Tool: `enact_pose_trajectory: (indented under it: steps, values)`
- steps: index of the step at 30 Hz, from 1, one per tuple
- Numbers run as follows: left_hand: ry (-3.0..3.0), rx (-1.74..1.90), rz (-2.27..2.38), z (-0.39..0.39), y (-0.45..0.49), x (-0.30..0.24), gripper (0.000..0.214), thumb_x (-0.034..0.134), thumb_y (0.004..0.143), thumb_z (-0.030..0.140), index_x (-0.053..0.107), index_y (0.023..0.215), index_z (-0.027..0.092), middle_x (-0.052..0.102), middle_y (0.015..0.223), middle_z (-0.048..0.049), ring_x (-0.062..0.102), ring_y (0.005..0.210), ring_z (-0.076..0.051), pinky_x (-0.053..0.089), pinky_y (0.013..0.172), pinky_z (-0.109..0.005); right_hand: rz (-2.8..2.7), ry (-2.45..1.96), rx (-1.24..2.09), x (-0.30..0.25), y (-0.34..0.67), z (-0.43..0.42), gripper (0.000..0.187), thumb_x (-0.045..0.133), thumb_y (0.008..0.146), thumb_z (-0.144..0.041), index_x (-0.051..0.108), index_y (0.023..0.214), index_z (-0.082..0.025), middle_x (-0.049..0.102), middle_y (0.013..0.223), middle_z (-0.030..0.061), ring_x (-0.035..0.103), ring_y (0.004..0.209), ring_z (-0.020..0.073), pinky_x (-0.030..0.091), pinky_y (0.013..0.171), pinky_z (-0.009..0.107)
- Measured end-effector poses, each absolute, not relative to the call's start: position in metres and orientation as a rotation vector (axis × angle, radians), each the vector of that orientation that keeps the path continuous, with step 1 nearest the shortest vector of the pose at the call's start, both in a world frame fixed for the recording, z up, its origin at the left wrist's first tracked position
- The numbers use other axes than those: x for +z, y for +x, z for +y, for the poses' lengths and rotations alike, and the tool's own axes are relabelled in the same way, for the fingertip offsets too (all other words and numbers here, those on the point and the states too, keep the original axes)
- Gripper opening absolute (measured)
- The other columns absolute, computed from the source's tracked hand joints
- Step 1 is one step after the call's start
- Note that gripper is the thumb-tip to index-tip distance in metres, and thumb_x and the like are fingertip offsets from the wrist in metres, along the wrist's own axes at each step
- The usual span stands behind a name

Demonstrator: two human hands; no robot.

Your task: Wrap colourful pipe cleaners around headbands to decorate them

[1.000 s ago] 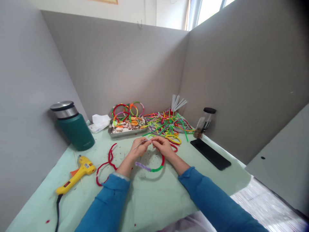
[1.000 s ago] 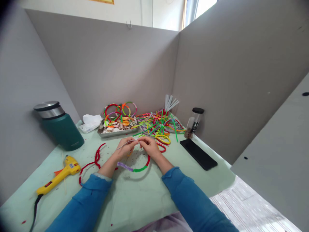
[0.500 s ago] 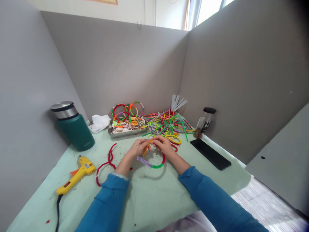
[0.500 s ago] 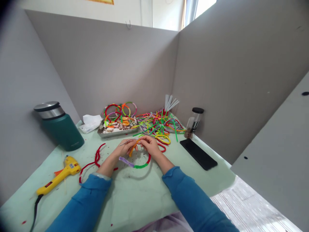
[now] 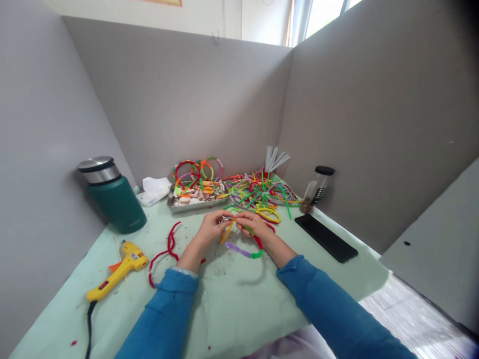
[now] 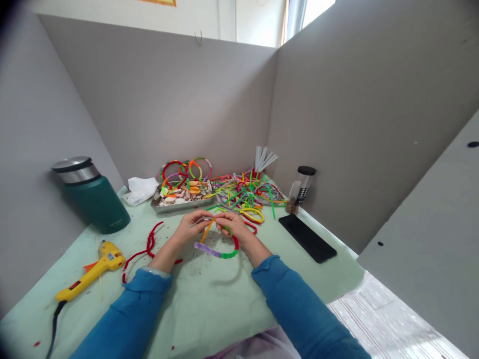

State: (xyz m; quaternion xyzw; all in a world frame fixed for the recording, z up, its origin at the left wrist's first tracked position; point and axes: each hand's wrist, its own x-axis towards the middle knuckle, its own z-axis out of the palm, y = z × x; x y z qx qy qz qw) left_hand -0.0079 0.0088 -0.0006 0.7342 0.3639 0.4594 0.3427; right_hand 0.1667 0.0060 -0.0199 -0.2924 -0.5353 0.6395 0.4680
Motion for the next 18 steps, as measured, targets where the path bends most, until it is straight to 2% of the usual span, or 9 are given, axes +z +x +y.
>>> enact_pose_trajectory:
  steps: [11, 18]
  values:
    - [2.041, 1.183, 0.931, 0.0097, -0.0085, 0.0018, 0.015, 0.056, 0.069, 0.017, 0.066, 0.081, 0.014, 0.065, 0.076, -0.0042, 0.055, 0.063, -0.011, 0.042, 0.058, -0.02, -1.278, -0.703, 1.688, -0.024, 0.1691, 0.0086, 0.024, 0.067, 0.067, -0.03, 0.06, 0.085, -0.016, 0.054, 0.057, -0.0035, 0.036, 0.036, 0.0033, 0.019, 0.037, 0.019]
    - [2.006, 1.154, 0.944, 0.0027, -0.0078, 0.01, 0.014, 0.06, 0.069, 0.025, 0.062, 0.073, 0.013, 0.058, 0.062, -0.0006, 0.048, 0.052, -0.009, 0.038, 0.051, -0.02, -1.308, -0.705, 1.663, -0.0221, 0.1655, 0.0071, 0.024, 0.067, 0.065, -0.031, 0.059, 0.083, -0.016, 0.05, 0.052, -0.0054, 0.033, 0.035, 0.0037, 0.018, 0.037, 0.02]
